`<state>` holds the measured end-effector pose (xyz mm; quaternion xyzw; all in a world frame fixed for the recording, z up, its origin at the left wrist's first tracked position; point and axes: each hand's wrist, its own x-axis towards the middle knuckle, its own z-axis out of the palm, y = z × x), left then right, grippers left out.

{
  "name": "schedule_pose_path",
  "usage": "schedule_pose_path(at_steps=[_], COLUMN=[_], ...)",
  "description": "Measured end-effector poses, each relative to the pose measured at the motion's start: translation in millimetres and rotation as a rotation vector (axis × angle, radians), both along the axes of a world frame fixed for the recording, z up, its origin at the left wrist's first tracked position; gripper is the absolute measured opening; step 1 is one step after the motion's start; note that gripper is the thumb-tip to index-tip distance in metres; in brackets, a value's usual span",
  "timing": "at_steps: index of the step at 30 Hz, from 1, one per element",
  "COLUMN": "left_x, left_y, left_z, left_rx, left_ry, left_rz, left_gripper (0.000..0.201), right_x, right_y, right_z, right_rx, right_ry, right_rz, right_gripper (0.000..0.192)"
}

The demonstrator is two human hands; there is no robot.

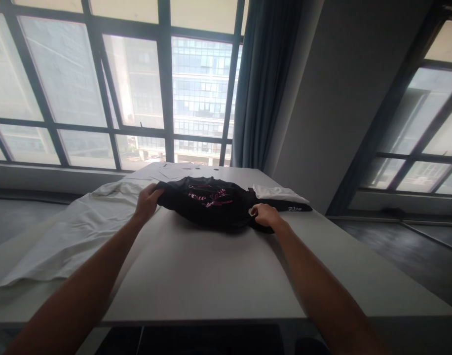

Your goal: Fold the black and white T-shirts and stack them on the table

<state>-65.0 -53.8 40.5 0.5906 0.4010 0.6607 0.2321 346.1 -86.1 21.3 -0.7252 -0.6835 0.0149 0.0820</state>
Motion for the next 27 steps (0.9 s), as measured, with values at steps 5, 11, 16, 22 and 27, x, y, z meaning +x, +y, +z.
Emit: schedule_pose_path(at_steps=[5,11,16,22,27], left_x=[-5.0,-4.4,-16.9,-42.0,-57.8], left_y=[5.2,3.7,-2.2,-16.2,-24.9], left_z=[-4.4,0.7,8.7,16.6,24.7], left_rx=[-0.019,-0.052,-0.165,-0.618,-0.745], left_ry=[-0.003,-0.034,0.063,0.439,0.605], left_rz=[-0.014,-0.075,-0.185,-0.526,-0.632], left_gripper=[0.026,0.029,0.035,0.035,0.033], right_x=[24.0,47.2,60.8,79.7,92.1], right_y=[4.5,-5.9,-16.4,-30.5,-36.8], right_z=[-4.3,32.4,39.8,34.9,33.6], right_rx=[-0.068,0.881,0.459,-0.076,-0.328], right_ry=[0.152,0.452,0.737,0.843,0.856], right_rz=[-0.067,-0.082,0.152,0.1,0.325], right_gripper=[0.028,0.041,0.035,0.044,0.054])
